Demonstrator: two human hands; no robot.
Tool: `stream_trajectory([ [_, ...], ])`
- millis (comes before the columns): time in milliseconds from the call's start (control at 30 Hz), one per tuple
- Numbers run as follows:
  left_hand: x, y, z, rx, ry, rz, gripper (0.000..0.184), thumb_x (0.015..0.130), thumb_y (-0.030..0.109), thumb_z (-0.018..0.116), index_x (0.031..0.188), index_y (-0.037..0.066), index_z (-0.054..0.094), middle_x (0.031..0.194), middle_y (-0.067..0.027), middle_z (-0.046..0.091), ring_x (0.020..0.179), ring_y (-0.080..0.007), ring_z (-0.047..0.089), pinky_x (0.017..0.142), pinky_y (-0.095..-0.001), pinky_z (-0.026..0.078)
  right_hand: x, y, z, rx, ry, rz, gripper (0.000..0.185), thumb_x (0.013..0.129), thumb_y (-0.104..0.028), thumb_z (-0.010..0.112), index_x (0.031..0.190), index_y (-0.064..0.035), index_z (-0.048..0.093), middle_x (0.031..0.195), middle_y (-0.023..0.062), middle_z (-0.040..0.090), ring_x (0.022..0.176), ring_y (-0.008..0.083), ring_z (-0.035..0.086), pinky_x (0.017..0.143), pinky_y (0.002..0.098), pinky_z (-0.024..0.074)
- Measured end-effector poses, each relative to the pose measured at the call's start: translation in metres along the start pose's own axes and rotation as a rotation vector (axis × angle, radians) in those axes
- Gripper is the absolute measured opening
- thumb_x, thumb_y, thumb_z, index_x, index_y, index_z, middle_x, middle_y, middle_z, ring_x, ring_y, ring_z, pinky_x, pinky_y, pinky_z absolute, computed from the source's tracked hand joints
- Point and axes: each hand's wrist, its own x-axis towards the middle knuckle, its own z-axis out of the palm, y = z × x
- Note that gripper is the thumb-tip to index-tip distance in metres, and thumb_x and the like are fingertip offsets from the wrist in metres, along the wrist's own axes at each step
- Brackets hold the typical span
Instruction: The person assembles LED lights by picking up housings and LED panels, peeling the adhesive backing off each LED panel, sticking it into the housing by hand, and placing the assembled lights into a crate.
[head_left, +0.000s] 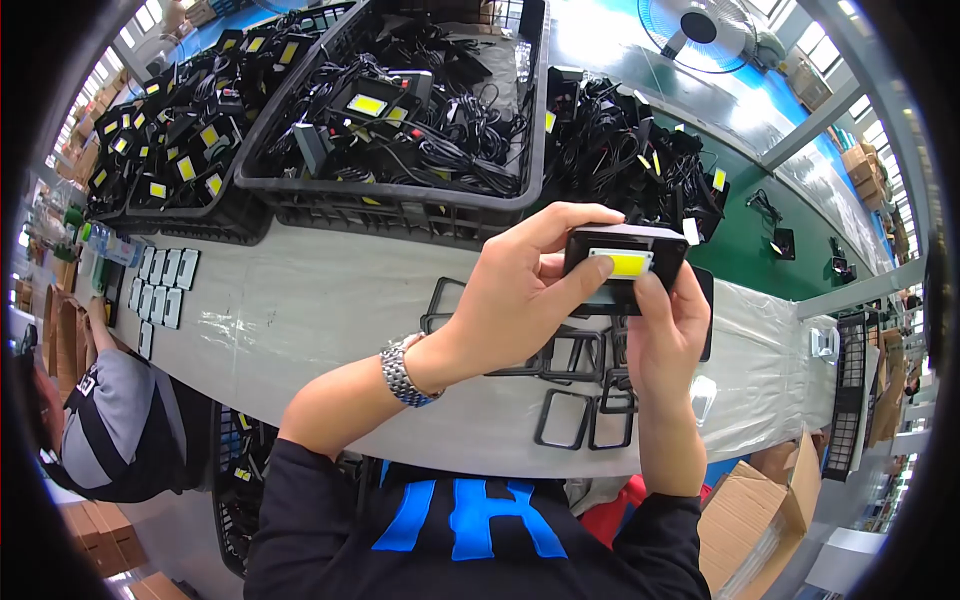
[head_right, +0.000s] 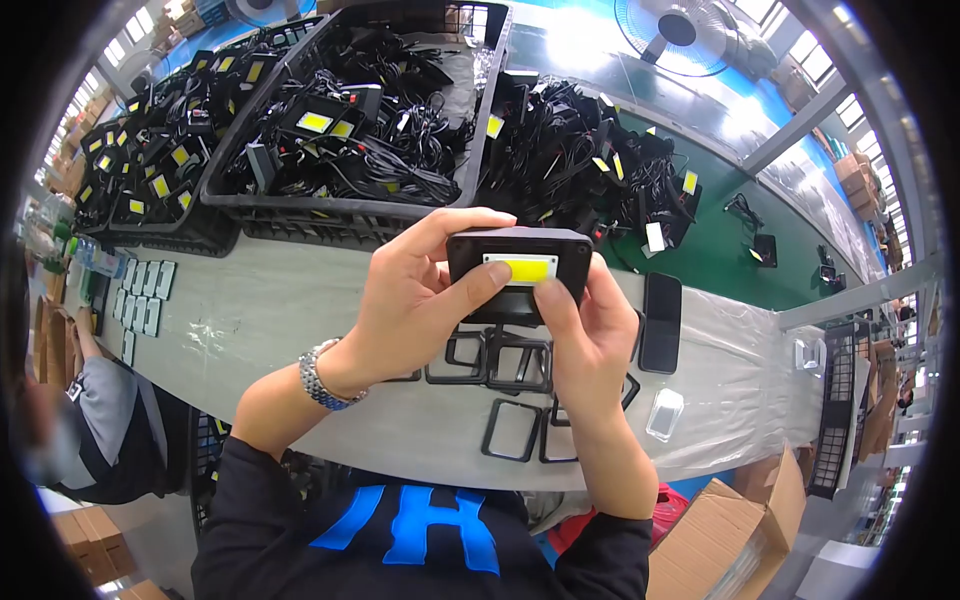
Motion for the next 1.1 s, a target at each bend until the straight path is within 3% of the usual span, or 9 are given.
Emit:
stream_trajectory([
  [133, 0.050, 0.013, -0.019, 0.298, 0.019, 0.362, 0.036, 0.085, 0.004, 0.067, 0.119, 0.001, 0.057, 0.110, -0.0087, 0.061, 0.098, -0.0110, 0.061, 0.073, -0.0221, 0.054, 0.005, 0.001, -0.011, 0.040, -0.059, -0.253, 0.049, 0.093, -0.017, 0.057, 0.132, 0.0082, 0.042, 0.112, 0.0111, 0.057, 0.101, 0.0161, 0.056, 0.084, 0.0278, 0.0475],
  [200, 0.079, 0.047, -0.034, 0.293, 0.052, 0.110, 0.039, 0.083, 0.007, 0.067, 0.119, 0.001, 0.056, 0.105, -0.0116, 0.060, 0.090, -0.0141, 0.064, 0.074, -0.0244, 0.055, 0.013, 0.005, -0.014, -0.013, 0.003, -0.215, 0.041, 0.092, -0.014, 0.058, 0.127, 0.0050, 0.049, 0.106, 0.0101, 0.059, 0.094, 0.0141, 0.058, 0.079, 0.0274, 0.0492],
  [267, 0.118, 0.057, -0.063, 0.486, 0.119, 0.182, 0.042, 0.087, 0.014, 0.065, 0.125, 0.001, 0.052, 0.120, -0.0179, 0.058, 0.110, -0.0218, 0.059, 0.087, -0.0318, 0.051, 0.021, 0.016, -0.026, -0.115, 0.058, -0.143, 0.036, 0.091, -0.012, 0.059, 0.123, 0.0033, 0.053, 0.103, 0.0086, 0.061, 0.090, 0.0121, 0.058, 0.076, 0.0256, 0.0488],
  [333, 0.138, 0.078, -0.069, 0.453, 0.182, 0.201, 0.036, 0.089, 0.006, 0.059, 0.122, -0.002, 0.047, 0.103, -0.0106, 0.062, 0.082, -0.0142, 0.064, 0.059, -0.0246, 0.052, 0.039, 0.019, -0.032, -0.165, 0.071, -0.217, 0.028, 0.091, -0.009, 0.059, 0.117, 0.0020, 0.058, 0.095, 0.0059, 0.061, 0.082, 0.0094, 0.057, 0.070, 0.0229, 0.0469],
  [433, 0.199, 0.056, -0.133, 0.852, 0.381, 0.516, 0.036, 0.088, 0.008, 0.061, 0.120, -0.003, 0.049, 0.100, -0.0115, 0.064, 0.076, -0.0118, 0.063, 0.055, -0.0220, 0.050, 0.069, 0.017, -0.024, -0.166, 0.075, -0.238, 0.025, 0.092, -0.007, 0.058, 0.115, 0.0029, 0.058, 0.091, 0.0047, 0.060, 0.080, 0.0091, 0.056, 0.067, 0.0222, 0.0454],
  [500, 0.209, 0.033, -0.185, 1.207, 0.510, 0.475, 0.051, 0.087, 0.028, 0.064, 0.129, 0.002, 0.050, 0.127, -0.0228, 0.054, 0.120, -0.0290, 0.053, 0.098, -0.0395, 0.044, 0.107, 0.020, -0.017, -0.263, 0.100, -0.164, 0.028, 0.090, -0.013, 0.061, 0.113, 0.0022, 0.060, 0.090, 0.0045, 0.061, 0.076, 0.0094, 0.056, 0.067, 0.0227, 0.0462],
  [667, 0.143, -0.003, -0.181, 1.177, 0.212, 0.100, 0.057, 0.085, 0.034, 0.064, 0.131, 0.004, 0.049, 0.137, -0.0218, 0.047, 0.127, -0.0318, 0.046, 0.100, -0.0402, 0.041, 0.209, 0.099, -0.032, -0.705, 0.098, -0.054, 0.044, 0.083, -0.027, 0.065, 0.112, 0.0050, 0.060, 0.098, 0.0196, 0.069, 0.087, 0.0271, 0.068, 0.078, 0.0350, 0.0519],
  [833, 0.058, 0.001, -0.107, 0.959, -0.064, 0.173, 0.047, 0.084, 0.025, 0.068, 0.124, 0.005, 0.055, 0.140, -0.0208, 0.044, 0.126, -0.0319, 0.047, 0.099, -0.0394, 0.043, 0.243, 0.108, 0.006, -1.251, 0.034, -0.008, 0.039, 0.082, -0.029, 0.064, 0.103, 0.0040, 0.063, 0.103, 0.0286, 0.064, 0.099, 0.0402, 0.063, 0.089, 0.0445, 0.0502],
  [1100, -0.004, -0.017, -0.077, 0.693, -0.220, 0.208, 0.036, 0.082, 0.009, 0.069, 0.117, 0.004, 0.060, 0.132, -0.0170, 0.053, 0.116, -0.0281, 0.056, 0.093, -0.0370, 0.049, 0.242, 0.093, -0.029, -1.271, -0.057, 0.097, 0.029, 0.080, -0.018, 0.058, 0.101, 0.0002, 0.065, 0.104, 0.0237, 0.065, 0.103, 0.0397, 0.061, 0.094, 0.0456, 0.0477],
])
